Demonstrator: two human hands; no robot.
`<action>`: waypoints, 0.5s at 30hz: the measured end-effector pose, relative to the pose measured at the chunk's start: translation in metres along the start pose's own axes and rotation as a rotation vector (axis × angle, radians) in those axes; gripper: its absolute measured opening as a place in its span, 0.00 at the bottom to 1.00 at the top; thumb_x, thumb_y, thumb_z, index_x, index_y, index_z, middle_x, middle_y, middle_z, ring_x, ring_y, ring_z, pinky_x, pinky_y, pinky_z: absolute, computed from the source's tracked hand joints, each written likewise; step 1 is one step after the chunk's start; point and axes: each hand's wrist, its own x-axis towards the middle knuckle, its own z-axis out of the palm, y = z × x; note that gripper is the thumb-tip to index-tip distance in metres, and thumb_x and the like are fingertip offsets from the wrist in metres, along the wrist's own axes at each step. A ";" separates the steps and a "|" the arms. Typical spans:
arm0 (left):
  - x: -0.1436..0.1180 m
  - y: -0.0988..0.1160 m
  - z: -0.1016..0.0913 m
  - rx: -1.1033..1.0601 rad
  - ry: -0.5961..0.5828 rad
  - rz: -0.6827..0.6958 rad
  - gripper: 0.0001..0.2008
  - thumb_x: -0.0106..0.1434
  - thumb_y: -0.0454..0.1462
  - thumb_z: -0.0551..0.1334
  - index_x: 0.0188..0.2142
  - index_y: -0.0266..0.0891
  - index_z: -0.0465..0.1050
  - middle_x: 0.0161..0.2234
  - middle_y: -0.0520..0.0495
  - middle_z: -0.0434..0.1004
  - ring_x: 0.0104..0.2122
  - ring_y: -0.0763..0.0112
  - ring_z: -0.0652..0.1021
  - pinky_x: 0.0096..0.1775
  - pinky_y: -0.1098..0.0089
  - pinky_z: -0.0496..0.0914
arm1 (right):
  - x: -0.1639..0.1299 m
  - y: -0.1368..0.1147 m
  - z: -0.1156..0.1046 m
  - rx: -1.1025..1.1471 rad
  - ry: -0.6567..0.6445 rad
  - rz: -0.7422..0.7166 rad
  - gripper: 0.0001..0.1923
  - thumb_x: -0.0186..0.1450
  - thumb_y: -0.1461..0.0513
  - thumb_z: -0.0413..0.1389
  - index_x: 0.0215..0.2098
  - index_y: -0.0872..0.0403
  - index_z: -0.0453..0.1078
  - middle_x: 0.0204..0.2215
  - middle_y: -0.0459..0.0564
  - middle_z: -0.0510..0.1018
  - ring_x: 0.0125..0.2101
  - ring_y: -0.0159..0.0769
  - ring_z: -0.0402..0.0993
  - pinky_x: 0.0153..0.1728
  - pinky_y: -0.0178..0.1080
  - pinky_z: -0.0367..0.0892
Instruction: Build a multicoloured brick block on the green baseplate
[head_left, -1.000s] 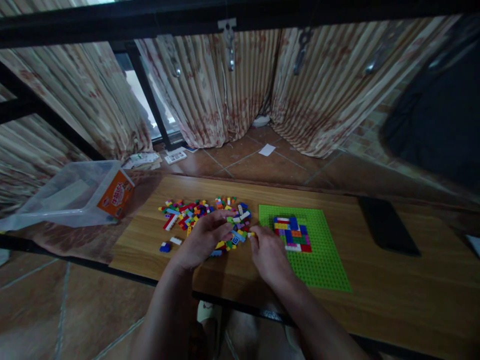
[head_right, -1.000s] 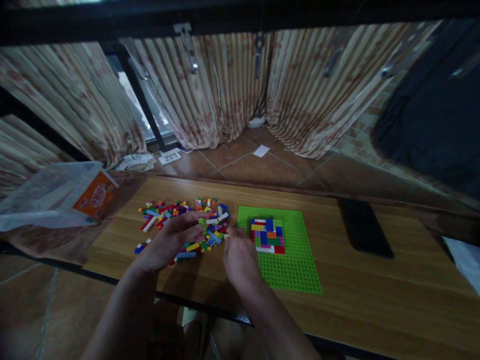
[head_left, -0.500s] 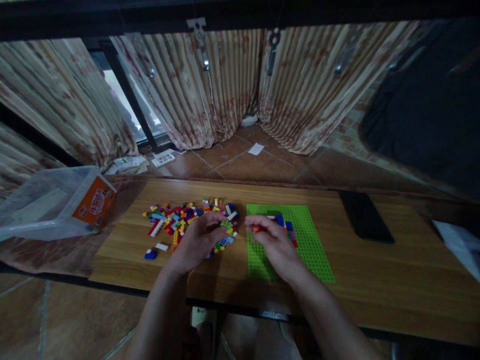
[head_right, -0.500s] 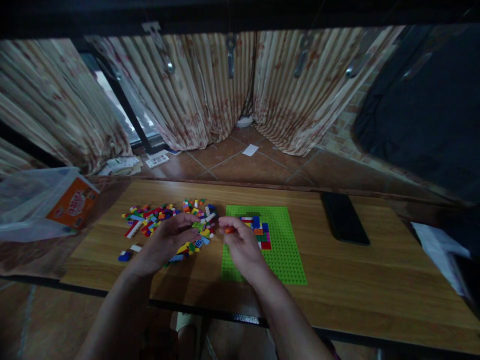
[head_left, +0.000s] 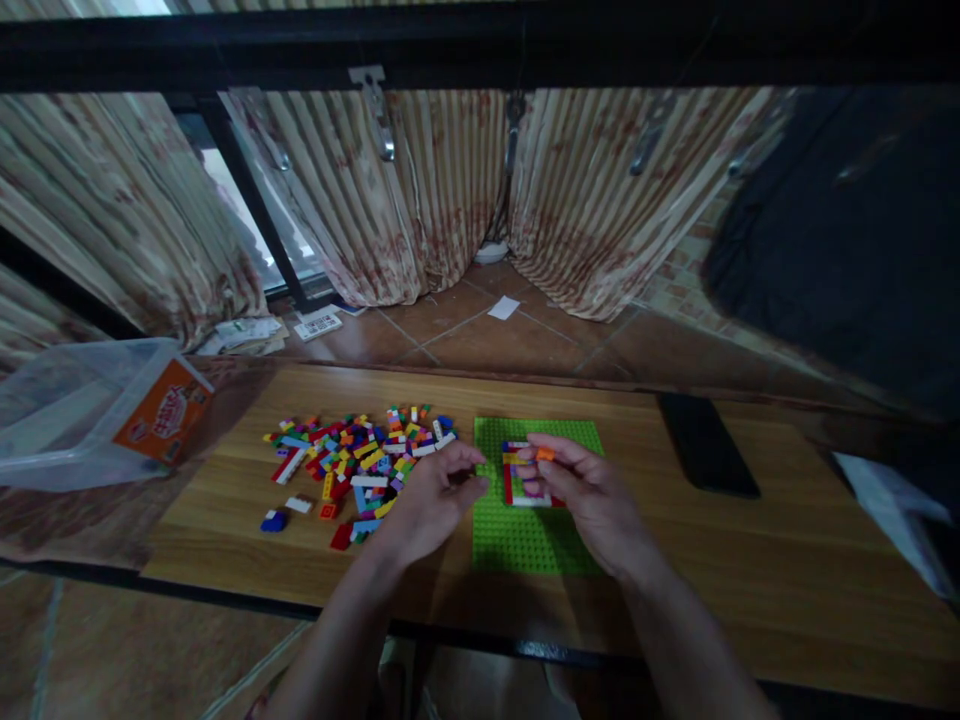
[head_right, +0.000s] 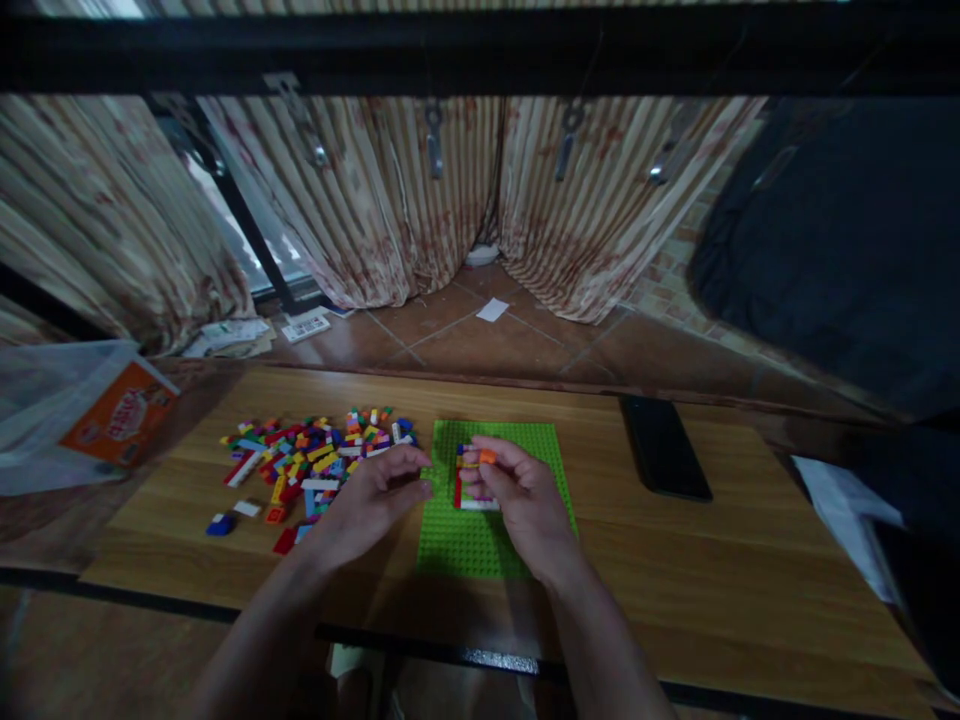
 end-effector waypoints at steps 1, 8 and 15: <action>0.001 0.000 0.003 0.002 -0.004 -0.002 0.07 0.56 0.36 0.64 0.35 0.37 0.70 0.30 0.51 0.72 0.31 0.71 0.72 0.35 0.71 0.65 | 0.001 0.000 -0.004 -0.044 0.041 -0.017 0.23 0.57 0.52 0.64 0.47 0.52 0.71 0.39 0.52 0.81 0.32 0.36 0.78 0.33 0.40 0.74; 0.007 -0.006 0.015 0.012 -0.032 0.032 0.07 0.57 0.37 0.63 0.36 0.38 0.71 0.33 0.48 0.76 0.34 0.68 0.75 0.36 0.70 0.66 | 0.004 -0.003 -0.035 -0.240 0.233 -0.125 0.20 0.55 0.49 0.64 0.38 0.52 0.69 0.36 0.52 0.81 0.33 0.39 0.78 0.34 0.42 0.73; 0.008 -0.007 0.021 0.104 -0.025 0.041 0.07 0.59 0.37 0.62 0.37 0.37 0.72 0.32 0.48 0.76 0.33 0.67 0.76 0.35 0.69 0.68 | 0.008 -0.001 -0.055 -0.453 0.380 -0.114 0.18 0.49 0.50 0.65 0.32 0.53 0.78 0.29 0.51 0.82 0.31 0.42 0.76 0.36 0.45 0.69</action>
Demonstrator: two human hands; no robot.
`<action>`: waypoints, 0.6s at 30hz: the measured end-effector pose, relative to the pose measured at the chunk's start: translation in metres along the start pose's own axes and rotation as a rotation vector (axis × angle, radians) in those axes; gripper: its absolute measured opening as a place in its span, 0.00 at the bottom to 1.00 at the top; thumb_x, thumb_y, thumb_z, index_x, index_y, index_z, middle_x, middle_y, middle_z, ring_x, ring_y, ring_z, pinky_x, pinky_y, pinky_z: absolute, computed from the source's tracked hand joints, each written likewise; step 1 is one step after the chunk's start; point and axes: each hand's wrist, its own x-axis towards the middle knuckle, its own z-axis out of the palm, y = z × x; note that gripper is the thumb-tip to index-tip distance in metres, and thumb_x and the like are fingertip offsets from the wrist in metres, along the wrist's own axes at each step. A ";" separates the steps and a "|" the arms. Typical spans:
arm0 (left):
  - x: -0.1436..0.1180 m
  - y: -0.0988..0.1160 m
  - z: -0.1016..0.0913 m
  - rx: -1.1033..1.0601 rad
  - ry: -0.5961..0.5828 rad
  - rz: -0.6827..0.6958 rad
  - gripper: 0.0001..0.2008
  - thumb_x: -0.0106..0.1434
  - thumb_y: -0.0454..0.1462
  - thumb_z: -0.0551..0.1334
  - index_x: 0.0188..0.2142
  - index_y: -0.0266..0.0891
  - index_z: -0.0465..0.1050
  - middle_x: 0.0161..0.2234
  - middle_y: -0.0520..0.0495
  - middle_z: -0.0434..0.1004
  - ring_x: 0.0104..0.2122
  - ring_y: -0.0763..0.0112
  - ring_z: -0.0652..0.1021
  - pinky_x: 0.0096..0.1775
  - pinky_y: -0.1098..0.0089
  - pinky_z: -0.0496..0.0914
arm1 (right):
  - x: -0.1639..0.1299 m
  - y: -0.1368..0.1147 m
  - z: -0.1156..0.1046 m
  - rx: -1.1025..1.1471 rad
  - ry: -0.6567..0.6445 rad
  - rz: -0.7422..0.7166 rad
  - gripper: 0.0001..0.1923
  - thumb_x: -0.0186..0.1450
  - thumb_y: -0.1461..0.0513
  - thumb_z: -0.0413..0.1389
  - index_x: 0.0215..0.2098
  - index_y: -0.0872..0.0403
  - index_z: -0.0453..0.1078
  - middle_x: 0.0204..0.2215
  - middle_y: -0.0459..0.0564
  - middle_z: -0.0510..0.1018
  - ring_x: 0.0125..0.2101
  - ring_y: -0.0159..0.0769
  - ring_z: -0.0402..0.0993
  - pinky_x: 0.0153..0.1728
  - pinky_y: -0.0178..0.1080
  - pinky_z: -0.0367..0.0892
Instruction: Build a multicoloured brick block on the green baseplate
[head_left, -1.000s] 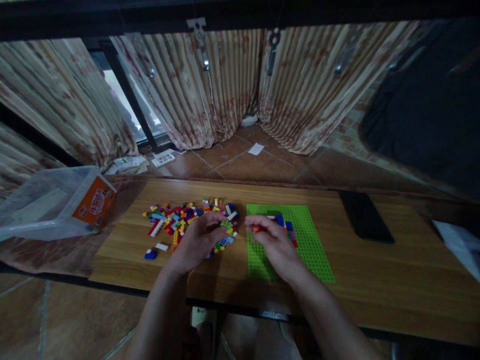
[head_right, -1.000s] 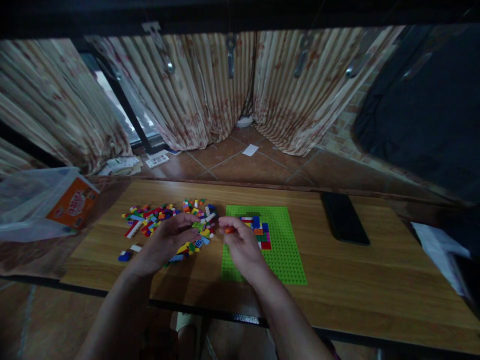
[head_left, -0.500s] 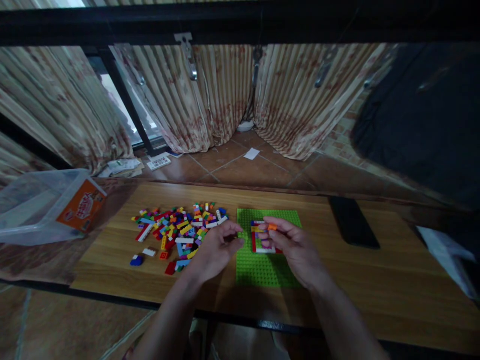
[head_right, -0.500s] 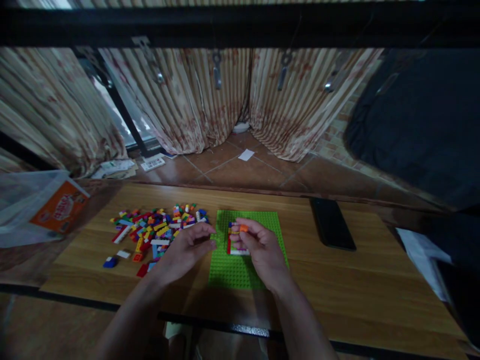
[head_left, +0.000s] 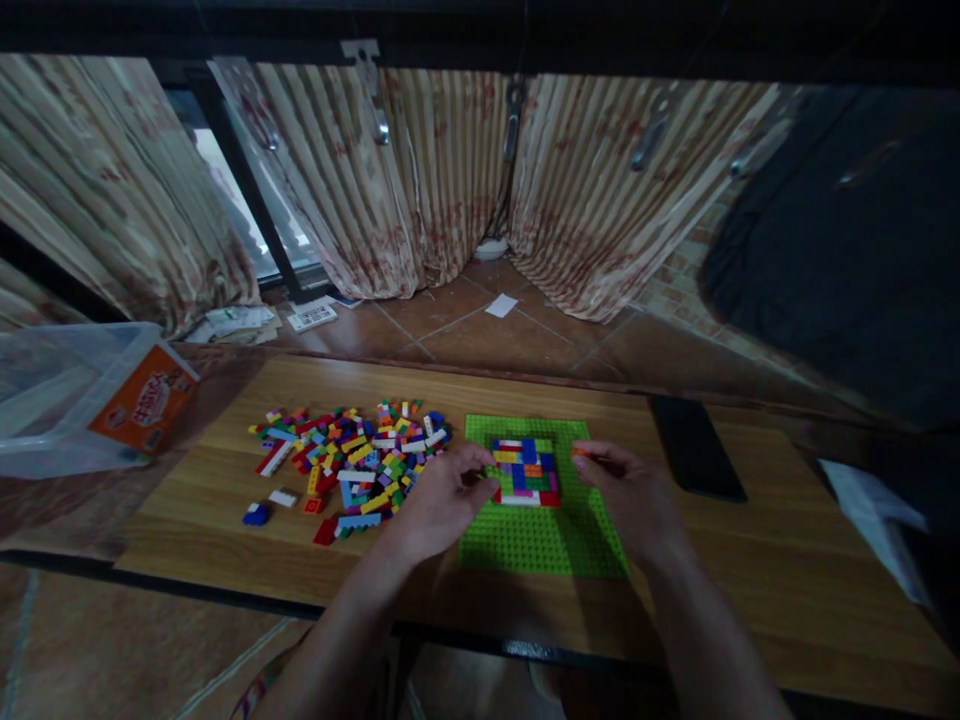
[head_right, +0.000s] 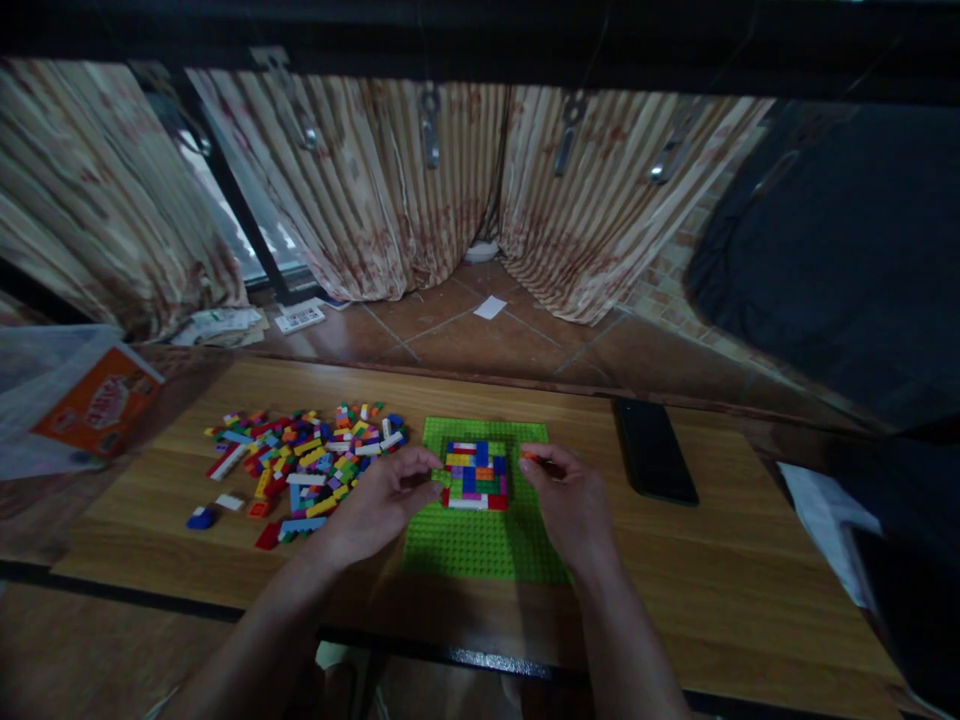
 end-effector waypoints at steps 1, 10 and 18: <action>0.000 0.000 0.000 0.006 -0.005 -0.003 0.07 0.59 0.37 0.61 0.37 0.37 0.72 0.32 0.48 0.76 0.33 0.67 0.76 0.35 0.69 0.68 | 0.000 0.000 0.001 -0.022 -0.002 -0.010 0.17 0.50 0.51 0.65 0.32 0.53 0.78 0.31 0.51 0.82 0.32 0.42 0.76 0.37 0.46 0.69; 0.001 -0.001 0.000 0.045 -0.013 0.015 0.07 0.59 0.37 0.61 0.37 0.38 0.73 0.32 0.48 0.76 0.32 0.67 0.76 0.35 0.70 0.68 | -0.005 0.000 0.020 -0.100 -0.062 0.028 0.14 0.53 0.51 0.63 0.31 0.53 0.78 0.29 0.51 0.82 0.29 0.41 0.76 0.32 0.42 0.68; 0.000 -0.002 -0.001 0.070 -0.007 0.036 0.06 0.59 0.36 0.61 0.37 0.38 0.74 0.31 0.48 0.76 0.31 0.68 0.75 0.34 0.70 0.67 | -0.007 -0.005 0.023 -0.426 -0.010 -0.112 0.15 0.60 0.50 0.57 0.27 0.53 0.77 0.24 0.50 0.80 0.26 0.39 0.74 0.28 0.39 0.62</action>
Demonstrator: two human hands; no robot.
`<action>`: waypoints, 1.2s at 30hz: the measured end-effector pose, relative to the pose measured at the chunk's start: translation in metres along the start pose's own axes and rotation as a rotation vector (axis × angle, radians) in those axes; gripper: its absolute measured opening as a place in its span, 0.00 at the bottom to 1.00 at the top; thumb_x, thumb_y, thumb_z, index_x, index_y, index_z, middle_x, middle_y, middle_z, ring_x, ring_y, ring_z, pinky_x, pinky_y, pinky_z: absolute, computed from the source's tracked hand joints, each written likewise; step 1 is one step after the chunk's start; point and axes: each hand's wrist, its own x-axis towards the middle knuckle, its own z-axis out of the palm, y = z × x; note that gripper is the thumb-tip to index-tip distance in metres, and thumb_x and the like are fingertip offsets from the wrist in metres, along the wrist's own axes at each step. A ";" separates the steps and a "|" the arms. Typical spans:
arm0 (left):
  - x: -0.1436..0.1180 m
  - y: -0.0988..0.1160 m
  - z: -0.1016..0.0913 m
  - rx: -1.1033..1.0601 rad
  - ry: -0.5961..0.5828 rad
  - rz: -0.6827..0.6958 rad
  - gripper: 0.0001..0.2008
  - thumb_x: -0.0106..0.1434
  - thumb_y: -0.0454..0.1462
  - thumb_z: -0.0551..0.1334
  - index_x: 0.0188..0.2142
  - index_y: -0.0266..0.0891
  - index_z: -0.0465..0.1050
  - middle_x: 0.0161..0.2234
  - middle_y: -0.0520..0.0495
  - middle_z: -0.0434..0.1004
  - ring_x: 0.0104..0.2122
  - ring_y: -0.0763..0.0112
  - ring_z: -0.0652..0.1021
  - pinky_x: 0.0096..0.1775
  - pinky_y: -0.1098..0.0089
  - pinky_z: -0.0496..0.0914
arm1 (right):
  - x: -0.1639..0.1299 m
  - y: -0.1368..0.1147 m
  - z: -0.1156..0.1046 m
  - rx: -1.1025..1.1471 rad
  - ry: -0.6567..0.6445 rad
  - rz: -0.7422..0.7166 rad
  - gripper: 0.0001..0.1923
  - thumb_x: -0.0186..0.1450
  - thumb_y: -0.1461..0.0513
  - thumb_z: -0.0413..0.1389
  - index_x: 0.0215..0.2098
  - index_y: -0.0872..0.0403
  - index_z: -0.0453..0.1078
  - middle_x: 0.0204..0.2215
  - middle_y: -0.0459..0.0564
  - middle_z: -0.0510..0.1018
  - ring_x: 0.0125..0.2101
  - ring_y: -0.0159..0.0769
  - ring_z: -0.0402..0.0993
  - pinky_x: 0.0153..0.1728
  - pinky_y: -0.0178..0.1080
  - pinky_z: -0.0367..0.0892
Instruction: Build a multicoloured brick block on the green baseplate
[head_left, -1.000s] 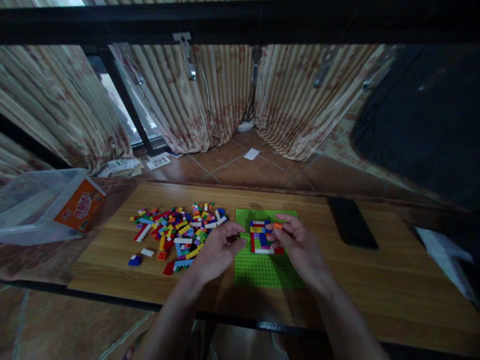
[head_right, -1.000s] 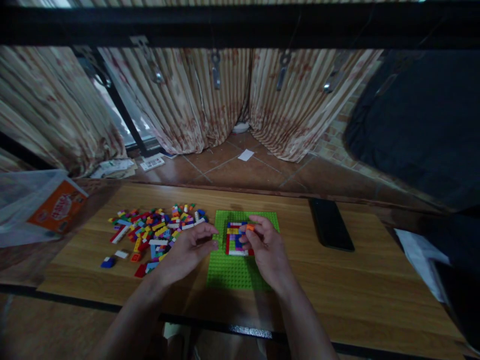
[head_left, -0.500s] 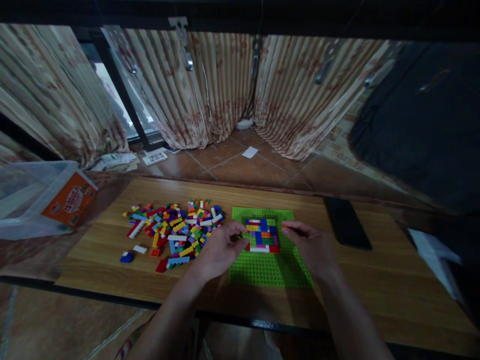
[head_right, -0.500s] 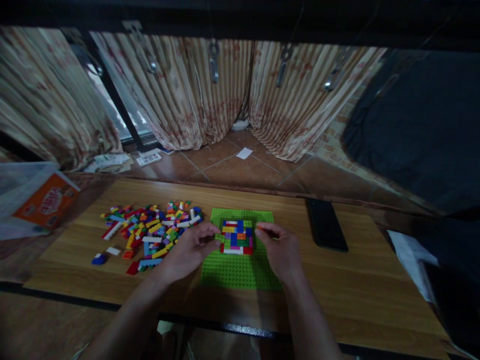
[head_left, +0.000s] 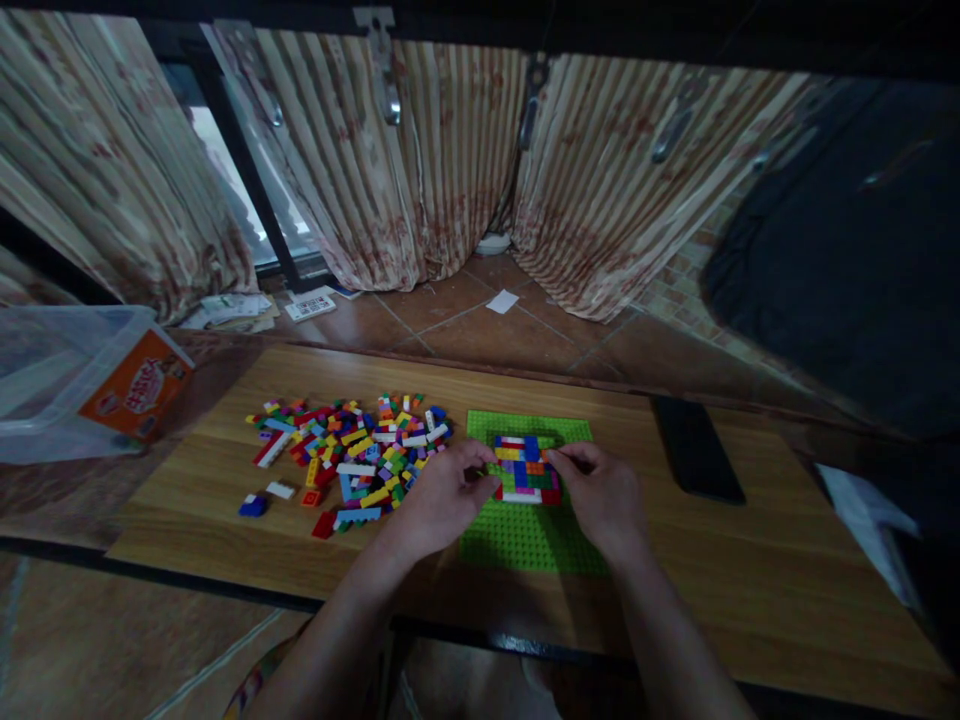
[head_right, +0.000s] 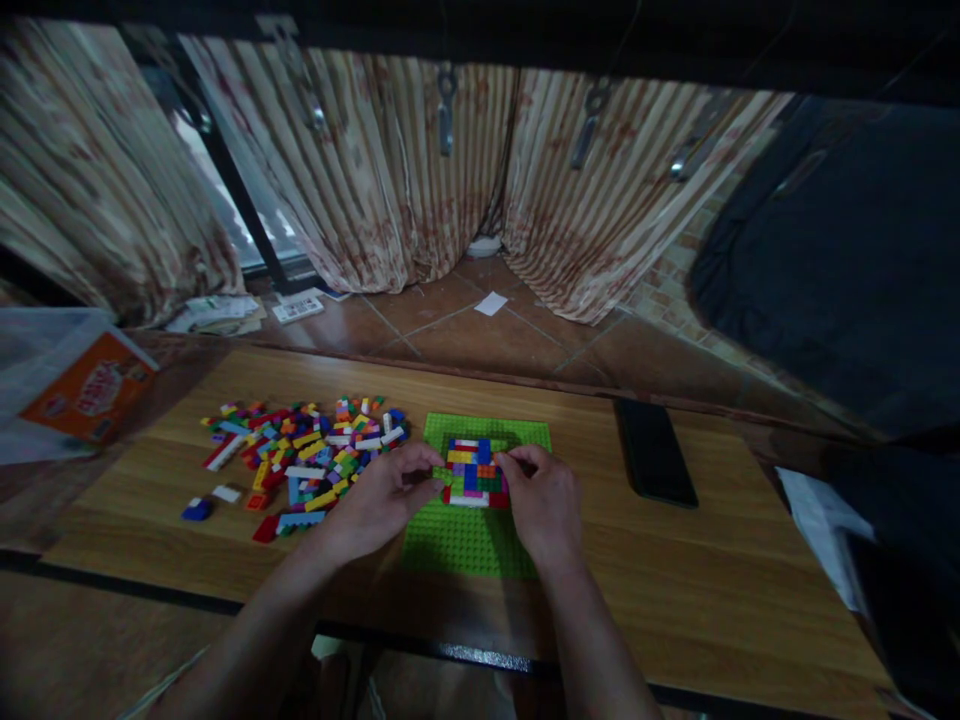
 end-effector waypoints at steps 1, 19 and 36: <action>0.000 0.000 0.000 0.009 0.002 0.002 0.07 0.59 0.36 0.60 0.37 0.38 0.74 0.31 0.48 0.76 0.31 0.68 0.75 0.34 0.70 0.67 | 0.000 0.000 0.000 -0.009 -0.002 0.004 0.15 0.60 0.50 0.57 0.27 0.53 0.77 0.25 0.50 0.80 0.26 0.40 0.75 0.29 0.40 0.62; -0.002 -0.002 0.000 0.140 0.015 0.022 0.07 0.61 0.35 0.58 0.39 0.38 0.73 0.31 0.49 0.76 0.30 0.68 0.76 0.33 0.70 0.67 | -0.004 0.000 0.002 -0.222 -0.029 -0.039 0.15 0.61 0.51 0.56 0.35 0.54 0.77 0.34 0.52 0.81 0.29 0.39 0.73 0.34 0.41 0.64; -0.005 0.003 -0.002 0.147 0.004 0.000 0.08 0.61 0.34 0.58 0.40 0.38 0.72 0.32 0.49 0.76 0.30 0.69 0.76 0.33 0.70 0.68 | -0.009 -0.004 0.006 -0.404 0.006 -0.143 0.13 0.63 0.55 0.54 0.34 0.55 0.76 0.33 0.52 0.80 0.31 0.41 0.73 0.36 0.41 0.63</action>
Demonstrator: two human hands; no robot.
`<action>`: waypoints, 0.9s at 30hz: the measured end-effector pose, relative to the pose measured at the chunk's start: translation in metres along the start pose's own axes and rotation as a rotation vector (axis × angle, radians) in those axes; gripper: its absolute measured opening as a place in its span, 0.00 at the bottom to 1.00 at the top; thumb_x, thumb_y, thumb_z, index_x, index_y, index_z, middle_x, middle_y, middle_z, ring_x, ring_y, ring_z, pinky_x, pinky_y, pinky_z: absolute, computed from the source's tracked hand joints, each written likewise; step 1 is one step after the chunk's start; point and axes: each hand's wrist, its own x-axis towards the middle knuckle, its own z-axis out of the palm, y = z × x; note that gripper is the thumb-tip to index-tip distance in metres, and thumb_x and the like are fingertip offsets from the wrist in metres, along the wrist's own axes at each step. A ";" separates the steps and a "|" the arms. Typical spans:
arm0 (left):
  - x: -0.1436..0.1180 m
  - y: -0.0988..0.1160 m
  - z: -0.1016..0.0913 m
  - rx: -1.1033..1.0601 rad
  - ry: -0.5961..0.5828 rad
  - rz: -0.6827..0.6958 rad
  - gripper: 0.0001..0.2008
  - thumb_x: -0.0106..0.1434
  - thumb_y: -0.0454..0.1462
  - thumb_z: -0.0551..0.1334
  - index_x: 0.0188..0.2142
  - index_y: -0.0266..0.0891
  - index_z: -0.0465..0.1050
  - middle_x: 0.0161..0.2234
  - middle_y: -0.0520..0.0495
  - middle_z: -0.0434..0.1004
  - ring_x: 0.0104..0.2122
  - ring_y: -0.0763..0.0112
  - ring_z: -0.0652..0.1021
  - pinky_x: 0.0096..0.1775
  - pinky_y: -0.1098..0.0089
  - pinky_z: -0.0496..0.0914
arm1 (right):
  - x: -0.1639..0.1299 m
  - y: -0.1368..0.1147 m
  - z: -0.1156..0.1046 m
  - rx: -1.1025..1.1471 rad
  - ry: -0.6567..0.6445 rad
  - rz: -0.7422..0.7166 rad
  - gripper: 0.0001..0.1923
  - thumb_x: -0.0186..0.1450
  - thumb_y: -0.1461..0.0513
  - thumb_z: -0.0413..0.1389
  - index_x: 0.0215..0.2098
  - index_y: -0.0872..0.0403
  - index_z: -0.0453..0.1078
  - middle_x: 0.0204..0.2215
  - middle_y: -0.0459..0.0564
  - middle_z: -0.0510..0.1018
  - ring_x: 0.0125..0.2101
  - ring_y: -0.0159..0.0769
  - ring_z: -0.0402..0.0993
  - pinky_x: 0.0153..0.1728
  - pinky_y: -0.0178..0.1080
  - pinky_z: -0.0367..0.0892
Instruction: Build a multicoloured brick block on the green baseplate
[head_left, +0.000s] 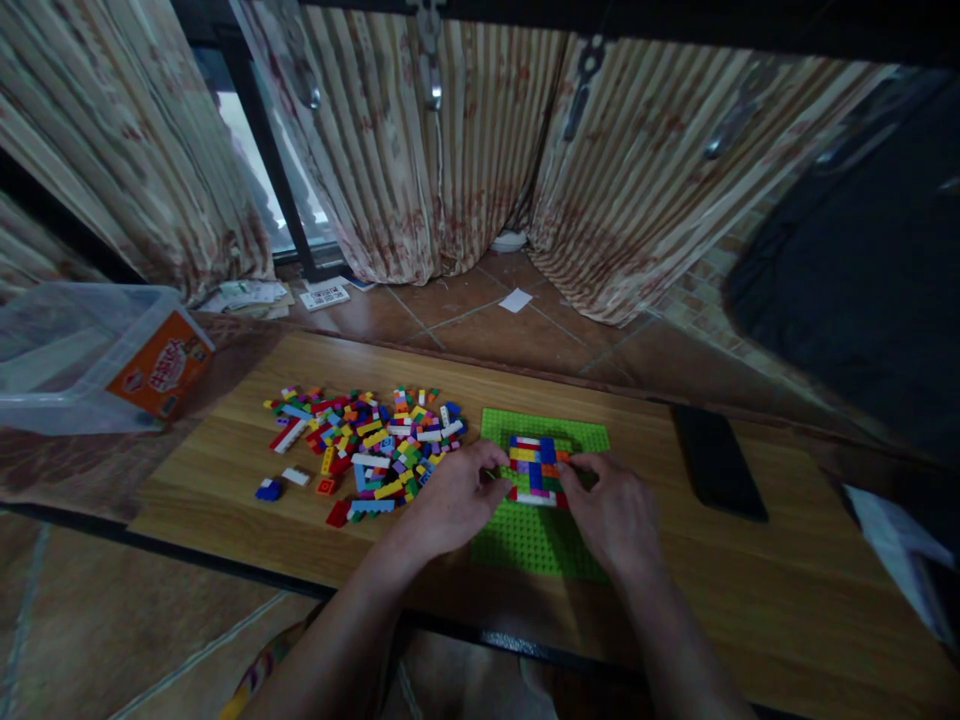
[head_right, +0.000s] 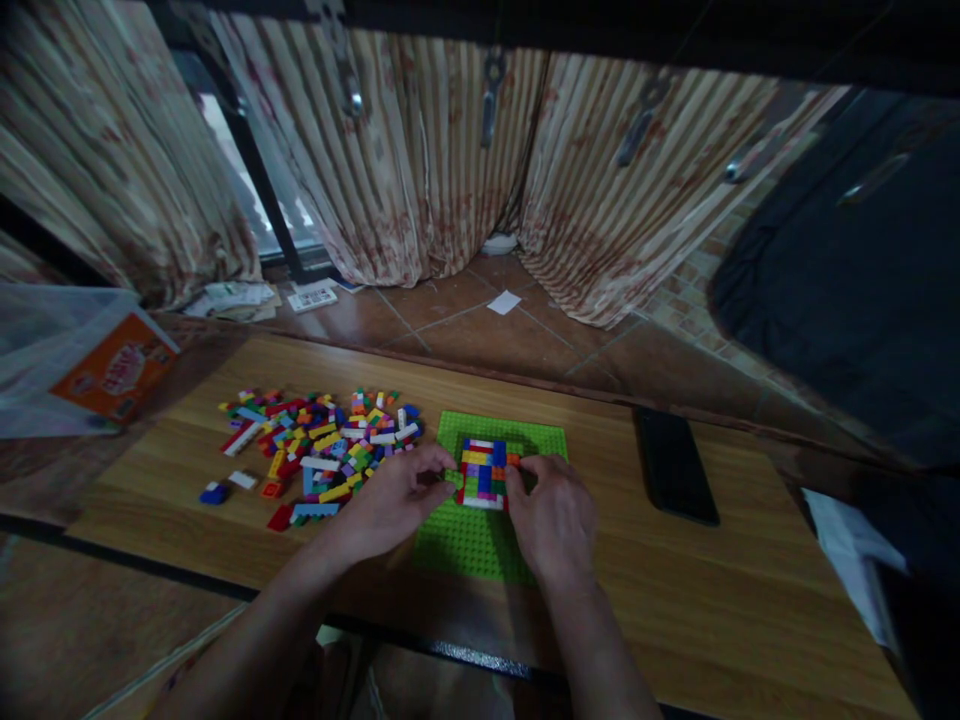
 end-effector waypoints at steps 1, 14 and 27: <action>0.000 0.000 0.000 0.002 -0.002 0.002 0.08 0.61 0.34 0.58 0.40 0.38 0.72 0.32 0.49 0.76 0.30 0.69 0.76 0.33 0.70 0.68 | 0.000 0.001 0.000 0.020 -0.015 0.018 0.13 0.63 0.54 0.54 0.34 0.54 0.76 0.33 0.51 0.80 0.31 0.40 0.73 0.35 0.41 0.63; 0.000 -0.002 0.000 -0.006 0.004 0.003 0.08 0.60 0.35 0.58 0.39 0.38 0.72 0.33 0.48 0.78 0.32 0.68 0.77 0.34 0.70 0.69 | 0.012 0.015 -0.007 0.169 -0.058 0.175 0.21 0.65 0.50 0.48 0.35 0.56 0.76 0.29 0.55 0.80 0.29 0.41 0.74 0.32 0.40 0.62; -0.001 -0.004 0.004 0.024 -0.019 -0.012 0.08 0.61 0.35 0.58 0.39 0.39 0.72 0.31 0.50 0.77 0.30 0.69 0.76 0.33 0.70 0.67 | 0.013 0.012 0.004 0.065 -0.081 0.109 0.20 0.66 0.48 0.48 0.33 0.54 0.74 0.27 0.51 0.78 0.27 0.39 0.72 0.30 0.39 0.59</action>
